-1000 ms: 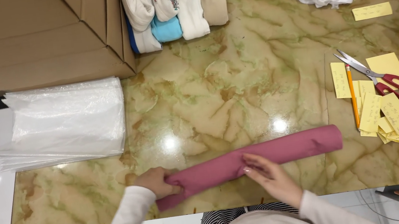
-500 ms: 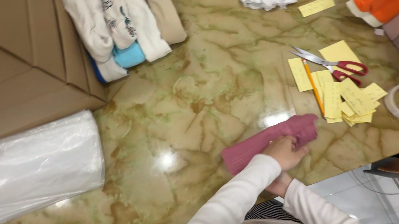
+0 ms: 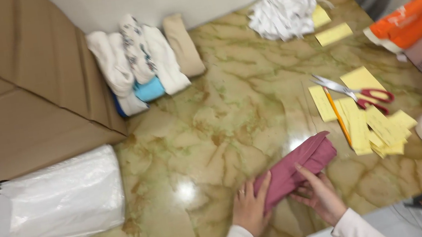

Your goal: Folding and rolling various t-shirts taken from a clothing rack and stacking them on a table.

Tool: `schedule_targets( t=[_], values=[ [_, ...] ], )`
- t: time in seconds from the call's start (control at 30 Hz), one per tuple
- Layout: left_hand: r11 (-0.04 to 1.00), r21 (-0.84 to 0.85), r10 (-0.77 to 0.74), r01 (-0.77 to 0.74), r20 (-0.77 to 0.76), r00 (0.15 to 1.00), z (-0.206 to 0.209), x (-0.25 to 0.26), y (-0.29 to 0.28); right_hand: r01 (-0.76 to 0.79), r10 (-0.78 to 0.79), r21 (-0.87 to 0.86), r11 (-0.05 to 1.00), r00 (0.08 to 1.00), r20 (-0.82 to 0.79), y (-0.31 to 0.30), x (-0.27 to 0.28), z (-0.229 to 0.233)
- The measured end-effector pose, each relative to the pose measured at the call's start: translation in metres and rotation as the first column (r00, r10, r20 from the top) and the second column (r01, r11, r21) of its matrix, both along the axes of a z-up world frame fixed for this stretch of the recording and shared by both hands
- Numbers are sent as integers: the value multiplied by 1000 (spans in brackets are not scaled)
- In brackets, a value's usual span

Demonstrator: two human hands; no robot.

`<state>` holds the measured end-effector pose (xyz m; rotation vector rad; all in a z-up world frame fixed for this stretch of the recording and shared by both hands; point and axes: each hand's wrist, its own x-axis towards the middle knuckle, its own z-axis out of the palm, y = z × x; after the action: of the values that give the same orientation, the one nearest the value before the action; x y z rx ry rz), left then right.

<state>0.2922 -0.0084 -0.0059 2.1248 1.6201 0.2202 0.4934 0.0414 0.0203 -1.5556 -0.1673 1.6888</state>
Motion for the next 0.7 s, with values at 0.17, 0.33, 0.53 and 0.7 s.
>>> schedule_targets(
  t=[0.17, 0.33, 0.53, 0.7],
  values=[
    [991, -35, 129, -128, 41, 991, -15, -15, 14, -62, 57, 15, 998, 970, 236, 58, -83, 31],
    [913, 47, 399, -405, 107, 911, -2, -64, 62, -121, 88, 167, 979, 977, 195, 124, -160, 58],
    [812, 175, 450, -557, 421, 788, 72, -141, 162, -407, 220, 470, 783, 889, 402, 279, -269, 100],
    [735, 154, 530, -661, 478, 701, 43, -179, 213, -723, 159, 327, 608, 515, 842, 429, -364, 90]
  ],
)
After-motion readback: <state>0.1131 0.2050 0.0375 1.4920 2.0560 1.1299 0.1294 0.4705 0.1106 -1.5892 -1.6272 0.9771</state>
